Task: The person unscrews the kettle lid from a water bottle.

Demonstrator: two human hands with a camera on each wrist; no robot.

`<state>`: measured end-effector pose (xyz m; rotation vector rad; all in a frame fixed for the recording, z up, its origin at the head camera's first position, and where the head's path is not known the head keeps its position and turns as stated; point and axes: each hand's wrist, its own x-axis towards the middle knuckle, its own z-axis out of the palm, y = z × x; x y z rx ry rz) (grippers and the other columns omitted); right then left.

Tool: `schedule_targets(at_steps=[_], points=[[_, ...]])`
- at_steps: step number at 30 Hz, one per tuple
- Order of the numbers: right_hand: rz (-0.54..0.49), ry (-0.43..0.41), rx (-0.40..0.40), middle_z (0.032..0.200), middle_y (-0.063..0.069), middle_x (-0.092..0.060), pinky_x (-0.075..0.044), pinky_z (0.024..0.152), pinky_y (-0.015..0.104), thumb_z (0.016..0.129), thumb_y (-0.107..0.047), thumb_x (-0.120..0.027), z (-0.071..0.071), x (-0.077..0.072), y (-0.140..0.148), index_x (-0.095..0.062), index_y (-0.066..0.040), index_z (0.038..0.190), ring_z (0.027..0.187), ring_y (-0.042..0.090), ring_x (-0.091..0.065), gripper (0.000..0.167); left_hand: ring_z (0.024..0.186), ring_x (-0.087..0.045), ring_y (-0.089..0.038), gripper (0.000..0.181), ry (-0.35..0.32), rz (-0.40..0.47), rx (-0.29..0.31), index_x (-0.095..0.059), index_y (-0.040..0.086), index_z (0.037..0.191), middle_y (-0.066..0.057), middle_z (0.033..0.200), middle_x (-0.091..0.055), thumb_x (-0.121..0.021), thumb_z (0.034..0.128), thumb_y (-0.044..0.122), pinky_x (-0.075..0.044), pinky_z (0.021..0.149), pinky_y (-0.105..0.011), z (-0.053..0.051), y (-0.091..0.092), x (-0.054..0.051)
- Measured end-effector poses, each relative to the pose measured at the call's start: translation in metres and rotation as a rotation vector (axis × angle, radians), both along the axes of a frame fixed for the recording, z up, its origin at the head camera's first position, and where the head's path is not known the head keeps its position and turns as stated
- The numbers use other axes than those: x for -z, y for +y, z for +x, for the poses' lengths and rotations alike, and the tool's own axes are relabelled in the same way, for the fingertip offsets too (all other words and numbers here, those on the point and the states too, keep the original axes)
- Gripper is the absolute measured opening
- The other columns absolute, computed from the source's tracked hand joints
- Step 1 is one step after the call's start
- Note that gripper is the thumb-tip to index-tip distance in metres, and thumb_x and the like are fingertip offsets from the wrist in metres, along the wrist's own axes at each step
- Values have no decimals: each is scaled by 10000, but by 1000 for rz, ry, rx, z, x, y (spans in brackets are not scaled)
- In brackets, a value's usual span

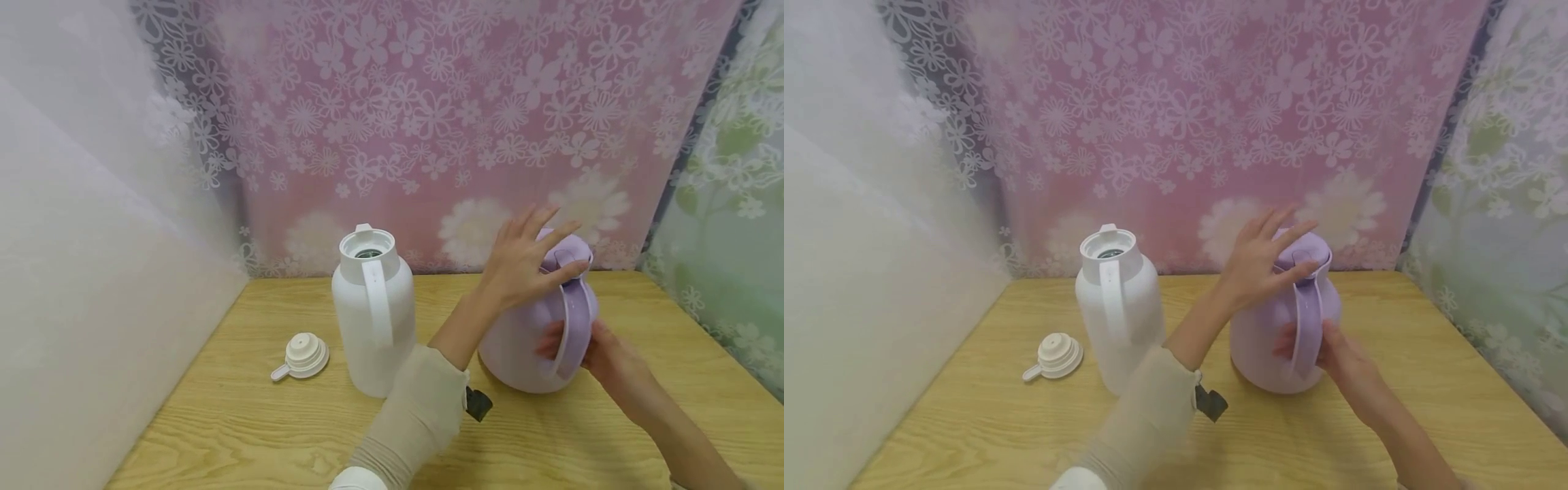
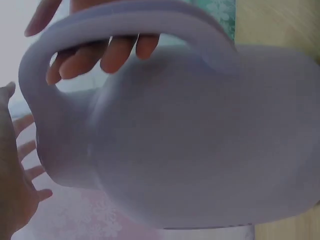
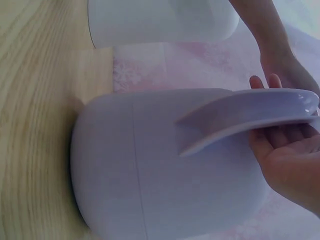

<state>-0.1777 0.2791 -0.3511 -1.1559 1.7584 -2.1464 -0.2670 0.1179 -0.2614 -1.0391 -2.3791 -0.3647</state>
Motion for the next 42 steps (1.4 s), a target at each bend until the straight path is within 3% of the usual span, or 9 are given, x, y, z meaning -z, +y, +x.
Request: schedule_targets(at_steps=[1, 4, 9, 13, 20, 27, 35, 42], points=[[-8, -5, -27, 1167, 99, -600, -399, 911, 267, 1015, -256, -14, 0, -1, -2, -482, -13, 1281, 1083, 211, -552, 591, 1356, 65, -111, 592, 2, -60, 0, -296, 394, 1421, 107, 1509, -87, -382, 884, 627, -11, 1074, -336, -3, 3, -3], [-5, -8, 26, 1090, 110, -620, -399, 905, 266, 1004, -203, 30, 6, -2, -7, -490, 12, 1211, 1038, 221, -572, 599, 1349, 76, -76, 585, -22, -202, 19, -266, 453, 1409, 173, 1498, -52, -328, 870, 672, 52, 1066, -313, -10, 11, -11], [-22, -11, 44, 913, 90, -597, -410, 873, 284, 997, -197, 48, 7, 0, -12, -511, -12, 1035, 899, 235, -594, 590, 1342, 51, -46, 611, -80, -301, 80, -269, 468, 1399, 213, 1480, -92, -342, 841, 705, 91, 1055, -304, -21, 20, -16], [-54, 7, 21, 835, 89, -545, -416, 832, 313, 993, -198, 60, 4, 2, -16, -491, -8, 979, 826, 248, -569, 584, 1339, -42, -35, 642, -120, -309, 86, -296, 472, 1388, 237, 1455, -159, -381, 807, 731, 28, 1065, -283, -26, 23, -15], [-99, -21, -14, 813, 74, -514, -414, 809, 308, 992, -232, 57, 5, 7, -18, -469, -25, 974, 797, 220, -543, 565, 1262, -247, -10, 527, -205, -243, 63, -474, 498, 1239, 280, 1348, -331, -446, 770, 737, -211, 1007, -230, -27, 25, -14], [-139, -42, -45, 796, 88, -460, -411, 837, 319, 992, -231, 53, 6, 6, -19, -451, -14, 974, 767, 226, -502, 549, 1265, -213, 13, 514, -241, -242, 22, -463, 516, 1223, 293, 1342, -319, -457, 759, 740, -244, 981, -265, -24, 28, -16], [-51, -100, 80, 763, 55, -421, -405, 842, 282, 997, -267, 22, 12, 2, -21, -446, -75, 945, 731, 177, -474, 508, 1270, -194, 15, 511, -274, -257, -19, -444, 528, 1218, 283, 1352, -306, -449, 757, 746, -241, 968, -299, -20, 30, -18], [-67, -127, 86, 748, 87, -379, -403, 791, 299, 998, -268, 14, 12, 2, -21, -433, -62, 935, 697, 249, -375, 496, 1268, -199, 1, 508, -284, -272, -77, -430, 527, 1216, 269, 1362, -293, -438, 759, 748, -228, 976, -315, -17, 33, -19]])
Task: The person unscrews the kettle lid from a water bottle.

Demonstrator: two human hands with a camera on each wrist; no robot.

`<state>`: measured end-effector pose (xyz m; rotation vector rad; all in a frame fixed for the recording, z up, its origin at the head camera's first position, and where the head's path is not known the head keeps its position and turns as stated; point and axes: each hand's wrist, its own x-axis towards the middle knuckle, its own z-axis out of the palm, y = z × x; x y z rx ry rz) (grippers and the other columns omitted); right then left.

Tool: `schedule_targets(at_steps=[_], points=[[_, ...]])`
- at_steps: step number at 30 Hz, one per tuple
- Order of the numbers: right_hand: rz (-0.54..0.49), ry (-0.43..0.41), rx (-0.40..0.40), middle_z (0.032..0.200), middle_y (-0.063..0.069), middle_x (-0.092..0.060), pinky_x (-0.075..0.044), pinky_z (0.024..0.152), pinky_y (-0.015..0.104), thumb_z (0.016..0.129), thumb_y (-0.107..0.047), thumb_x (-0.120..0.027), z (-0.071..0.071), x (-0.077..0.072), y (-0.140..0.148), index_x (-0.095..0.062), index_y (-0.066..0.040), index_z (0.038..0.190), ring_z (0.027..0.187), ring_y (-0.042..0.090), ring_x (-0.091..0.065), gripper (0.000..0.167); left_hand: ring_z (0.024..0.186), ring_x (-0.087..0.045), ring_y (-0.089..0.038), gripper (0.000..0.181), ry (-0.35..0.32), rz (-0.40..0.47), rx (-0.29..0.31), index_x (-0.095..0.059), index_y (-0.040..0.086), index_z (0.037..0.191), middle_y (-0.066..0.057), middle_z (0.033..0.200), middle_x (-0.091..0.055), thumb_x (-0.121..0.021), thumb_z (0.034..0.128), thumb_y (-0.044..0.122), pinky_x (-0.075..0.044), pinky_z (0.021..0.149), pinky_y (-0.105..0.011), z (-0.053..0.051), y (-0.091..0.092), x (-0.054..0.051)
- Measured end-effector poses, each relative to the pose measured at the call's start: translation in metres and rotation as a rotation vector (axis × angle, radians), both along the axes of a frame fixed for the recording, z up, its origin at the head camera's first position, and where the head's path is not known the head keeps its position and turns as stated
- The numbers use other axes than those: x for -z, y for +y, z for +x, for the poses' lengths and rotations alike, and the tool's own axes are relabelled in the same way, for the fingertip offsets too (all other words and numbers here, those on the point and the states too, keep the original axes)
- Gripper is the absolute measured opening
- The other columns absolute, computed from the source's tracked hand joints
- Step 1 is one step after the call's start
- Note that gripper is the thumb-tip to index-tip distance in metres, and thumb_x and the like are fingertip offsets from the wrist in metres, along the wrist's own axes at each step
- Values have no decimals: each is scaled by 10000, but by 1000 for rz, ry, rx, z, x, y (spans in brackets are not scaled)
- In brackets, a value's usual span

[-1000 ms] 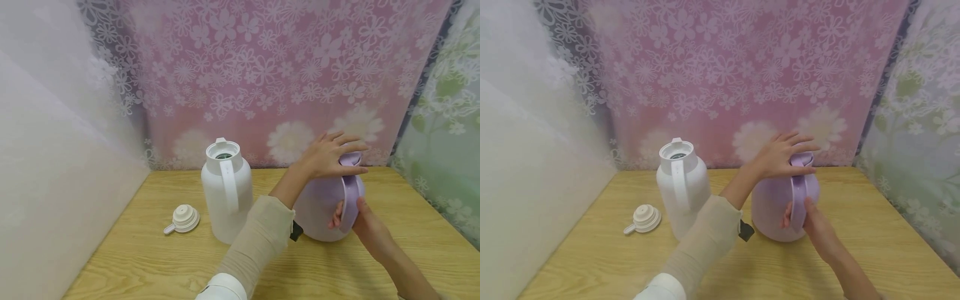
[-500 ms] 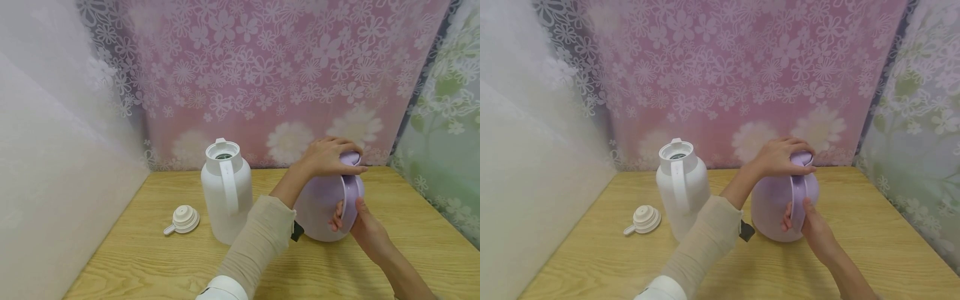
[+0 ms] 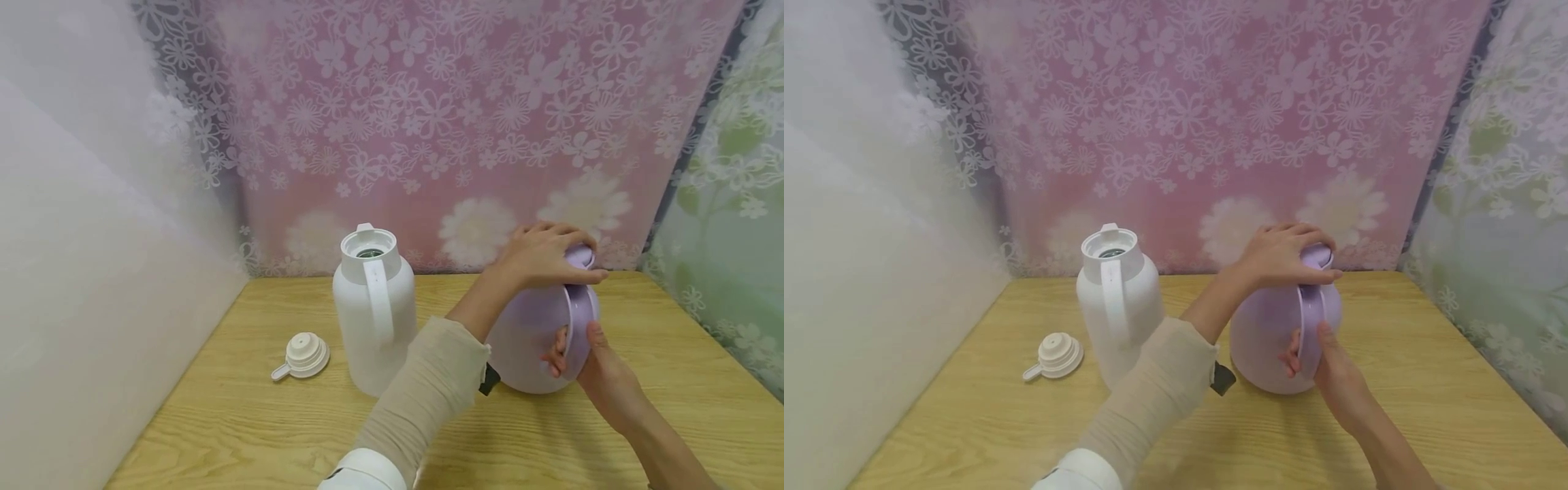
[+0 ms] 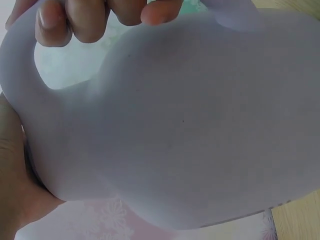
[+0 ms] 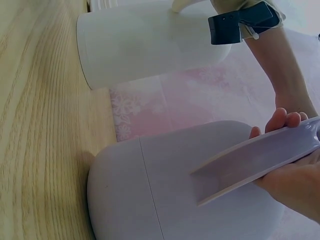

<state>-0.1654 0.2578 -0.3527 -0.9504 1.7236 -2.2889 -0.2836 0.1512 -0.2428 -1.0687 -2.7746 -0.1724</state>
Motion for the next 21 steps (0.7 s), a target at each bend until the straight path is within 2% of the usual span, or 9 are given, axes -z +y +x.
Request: schedule_targets(at_steps=[8, 13, 17, 21], points=[[-28, 16, -12, 757, 77, -407, -416, 807, 293, 1000, -255, 3, 0, 0, 0, -447, -61, 948, 687, 269, -333, 493, 1211, -256, 3, 506, -3, 2, -163, -407, 548, 1182, 307, 1300, -299, -416, 734, 785, -197, 992, -346, 11, 14, -2], [-67, 45, -39, 793, 72, -471, -418, 824, 297, 1003, -244, -4, -1, 1, 1, -463, -44, 983, 731, 207, -463, 501, 1190, -287, -23, 559, 5, 22, -278, -400, 536, 1184, 286, 1263, -328, -419, 700, 815, -201, 998, -372, 17, 25, -2], [-63, 107, -42, 975, 109, -574, -418, 868, 306, 1006, -219, 7, -3, 3, 2, -475, 15, 1116, 913, 220, -568, 547, 1194, -299, -80, 671, 29, 4, -386, -382, 501, 1239, 239, 1257, -346, -393, 667, 851, -224, 987, -396, 22, 35, -1], [-42, 142, -43, 1168, 157, -553, -408, 911, 331, 1007, -203, 17, -5, 4, 1, -385, 85, 1275, 1061, 289, -542, 562, 1200, -290, -121, 721, 42, 10, -470, -381, 483, 1260, 214, 1245, -358, -384, 649, 867, -238, 966, -401, 25, 41, 0]])
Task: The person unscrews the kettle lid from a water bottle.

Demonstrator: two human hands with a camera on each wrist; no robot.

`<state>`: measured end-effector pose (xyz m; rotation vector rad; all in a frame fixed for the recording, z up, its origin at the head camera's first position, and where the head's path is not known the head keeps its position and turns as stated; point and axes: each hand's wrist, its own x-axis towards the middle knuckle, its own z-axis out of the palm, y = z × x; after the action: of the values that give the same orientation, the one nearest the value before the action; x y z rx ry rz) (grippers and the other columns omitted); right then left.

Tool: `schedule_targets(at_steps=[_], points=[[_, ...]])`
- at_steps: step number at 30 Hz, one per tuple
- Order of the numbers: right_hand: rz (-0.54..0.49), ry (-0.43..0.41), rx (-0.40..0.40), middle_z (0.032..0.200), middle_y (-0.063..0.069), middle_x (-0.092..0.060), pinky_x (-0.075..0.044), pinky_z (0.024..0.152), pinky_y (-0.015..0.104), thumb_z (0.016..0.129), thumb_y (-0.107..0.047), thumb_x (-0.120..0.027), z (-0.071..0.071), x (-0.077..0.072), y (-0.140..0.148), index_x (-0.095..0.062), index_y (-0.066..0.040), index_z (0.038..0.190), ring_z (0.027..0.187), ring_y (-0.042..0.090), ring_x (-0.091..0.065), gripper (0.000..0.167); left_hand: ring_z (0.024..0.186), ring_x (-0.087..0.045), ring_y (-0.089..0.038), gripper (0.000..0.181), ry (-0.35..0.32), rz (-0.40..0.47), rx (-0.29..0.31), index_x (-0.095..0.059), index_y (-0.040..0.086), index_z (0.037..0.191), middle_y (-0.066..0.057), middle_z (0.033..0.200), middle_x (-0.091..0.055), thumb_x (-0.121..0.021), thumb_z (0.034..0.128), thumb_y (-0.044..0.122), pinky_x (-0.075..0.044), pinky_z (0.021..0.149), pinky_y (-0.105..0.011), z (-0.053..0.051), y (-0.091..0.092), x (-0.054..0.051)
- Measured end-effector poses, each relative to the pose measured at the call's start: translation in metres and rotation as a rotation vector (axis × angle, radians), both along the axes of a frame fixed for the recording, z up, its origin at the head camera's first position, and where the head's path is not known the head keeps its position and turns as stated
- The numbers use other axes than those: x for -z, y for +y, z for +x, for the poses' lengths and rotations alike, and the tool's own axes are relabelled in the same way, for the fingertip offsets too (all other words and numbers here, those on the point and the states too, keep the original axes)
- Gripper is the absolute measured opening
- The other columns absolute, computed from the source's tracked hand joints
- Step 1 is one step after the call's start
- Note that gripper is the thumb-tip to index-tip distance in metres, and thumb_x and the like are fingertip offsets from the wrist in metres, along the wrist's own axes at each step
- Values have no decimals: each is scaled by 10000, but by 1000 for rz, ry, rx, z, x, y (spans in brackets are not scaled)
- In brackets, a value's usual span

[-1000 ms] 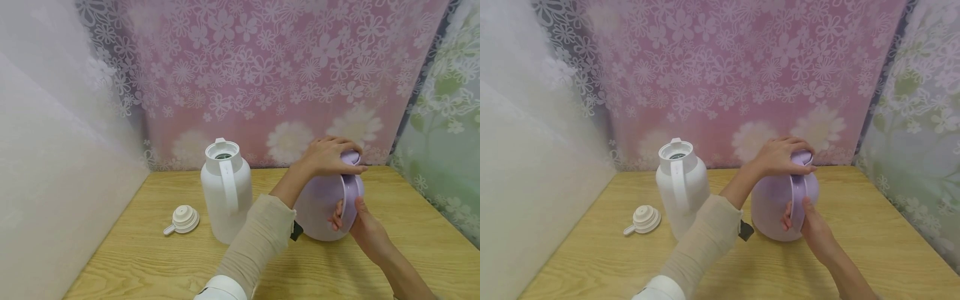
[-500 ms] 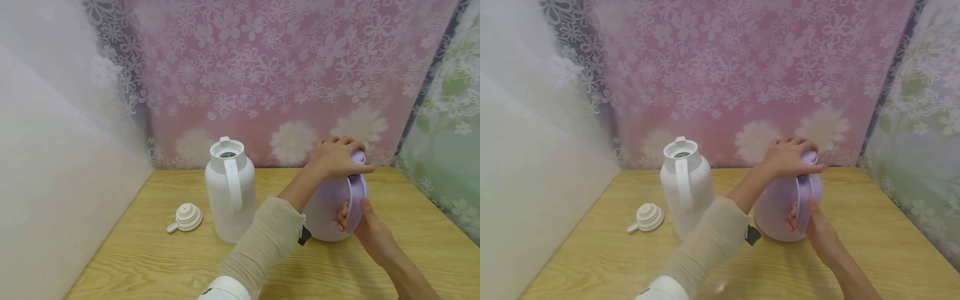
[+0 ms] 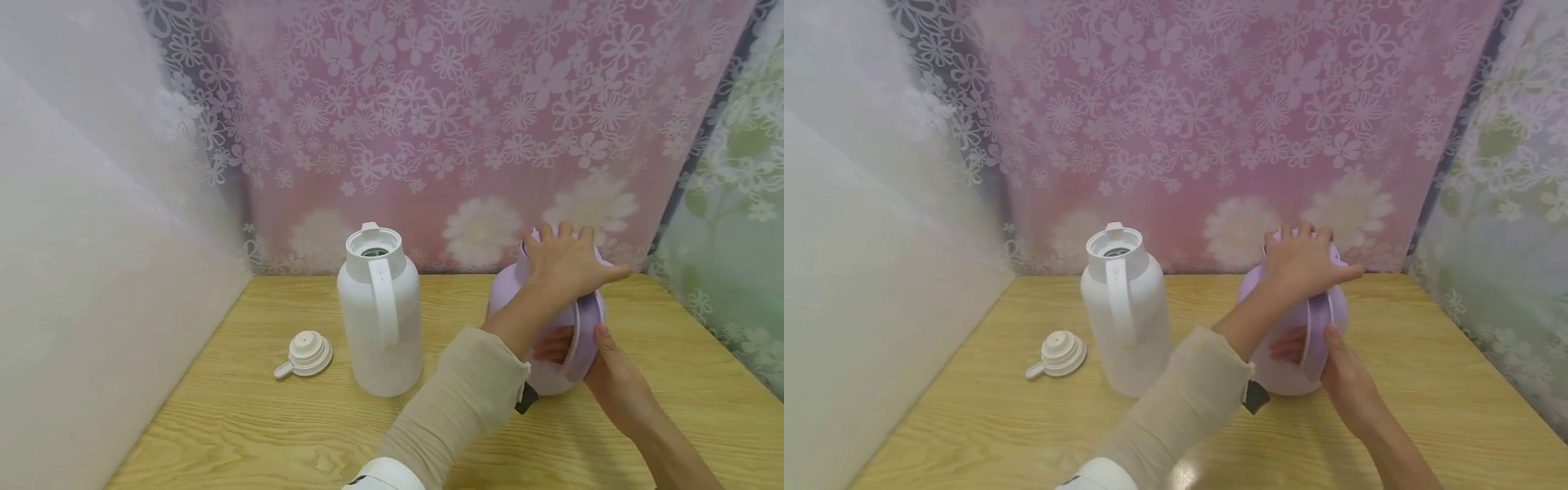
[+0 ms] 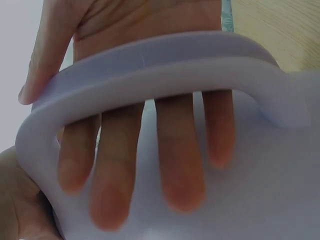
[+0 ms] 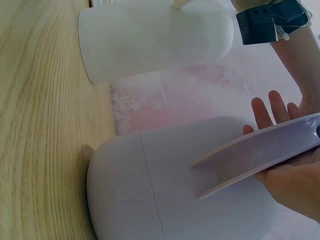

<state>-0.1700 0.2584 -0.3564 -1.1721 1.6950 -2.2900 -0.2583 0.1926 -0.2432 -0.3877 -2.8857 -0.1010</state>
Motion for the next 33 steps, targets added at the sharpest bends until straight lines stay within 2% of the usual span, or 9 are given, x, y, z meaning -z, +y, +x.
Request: schedule_targets(at_steps=[4, 10, 15, 19, 22, 24, 28, 30, 33], points=[[5, -10, 1, 1196, 145, -547, -402, 921, 325, 1007, -217, 9, 0, 0, 1, -367, 48, 1315, 1090, 273, -529, 554, 1217, -275, -150, 713, 8, 5, -65, -386, 486, 1245, 198, 1244, -362, -363, 647, 875, -227, 971, -414, 5, 5, -1], [8, -49, 71, 1122, 58, -578, -425, 871, 284, 1013, -256, -44, 1, 0, 2, -423, -72, 1288, 1020, 185, -561, 503, 1182, -327, -193, 696, 30, 22, -147, -425, 469, 1184, 166, 1221, -392, -345, 634, 887, -246, 958, -444, 9, 13, -3], [-44, 5, 29, 1104, 142, -596, -443, 859, 340, 1017, -238, -42, -5, 1, 1, -453, 43, 1246, 974, 278, -588, 548, 1211, -322, -228, 746, 29, 37, -115, -440, 450, 1225, 138, 1257, -397, -268, 650, 892, -238, 971, -467, 6, 10, -2], [-38, 30, 21, 1117, 175, -595, -446, 854, 338, 1020, -231, -39, -5, 4, 0, -476, 95, 1207, 951, 305, -601, 576, 1285, -249, -247, 721, -50, 29, 39, -393, 488, 1310, 150, 1337, -366, -238, 708, 854, -162, 1018, -506, 0, -6, -2], [4, 12, 47, 1127, 154, -602, -437, 862, 314, 1020, -233, -30, -2, 5, 0, -489, 78, 1200, 953, 277, -606, 583, 1328, -183, -200, 615, -111, 13, 233, -325, 528, 1339, 225, 1385, -304, -285, 782, 785, -101, 1048, -467, -12, -25, -4], [30, -2, 58, 1130, 136, -607, -431, 869, 307, 1017, -229, -18, -1, 5, 1, -486, 67, 1205, 960, 262, -604, 585, 1329, -168, -120, 578, -101, -7, 380, -296, 530, 1356, 266, 1390, -280, -328, 817, 738, -93, 1059, -402, -23, -39, -4], [33, -5, 50, 1130, 146, -606, -436, 868, 320, 1013, -215, 0, -1, 4, 2, -454, 94, 1212, 973, 267, -598, 585, 1281, -190, 29, 529, -49, 58, 629, -387, 468, 1348, 281, 1372, -311, -443, 851, 641, -131, 1033, -211, -40, -57, 0], [19, -3, 36, 1132, 158, -603, -437, 870, 328, 1013, -215, 0, -1, 4, 2, -443, 109, 1215, 977, 276, -595, 584, 1266, -202, 56, 520, -32, 106, 704, -423, 435, 1342, 272, 1370, -329, -483, 854, 606, -148, 1010, -157, -44, -60, 2], [12, 1, 38, 1116, 163, -606, -436, 873, 328, 1014, -214, -5, 0, 3, 1, -445, 111, 1212, 977, 278, -595, 582, 1253, -226, 60, 496, -5, 150, 744, -466, 425, 1319, 273, 1356, -352, -511, 852, 585, -166, 980, -118, -47, -59, 5]])
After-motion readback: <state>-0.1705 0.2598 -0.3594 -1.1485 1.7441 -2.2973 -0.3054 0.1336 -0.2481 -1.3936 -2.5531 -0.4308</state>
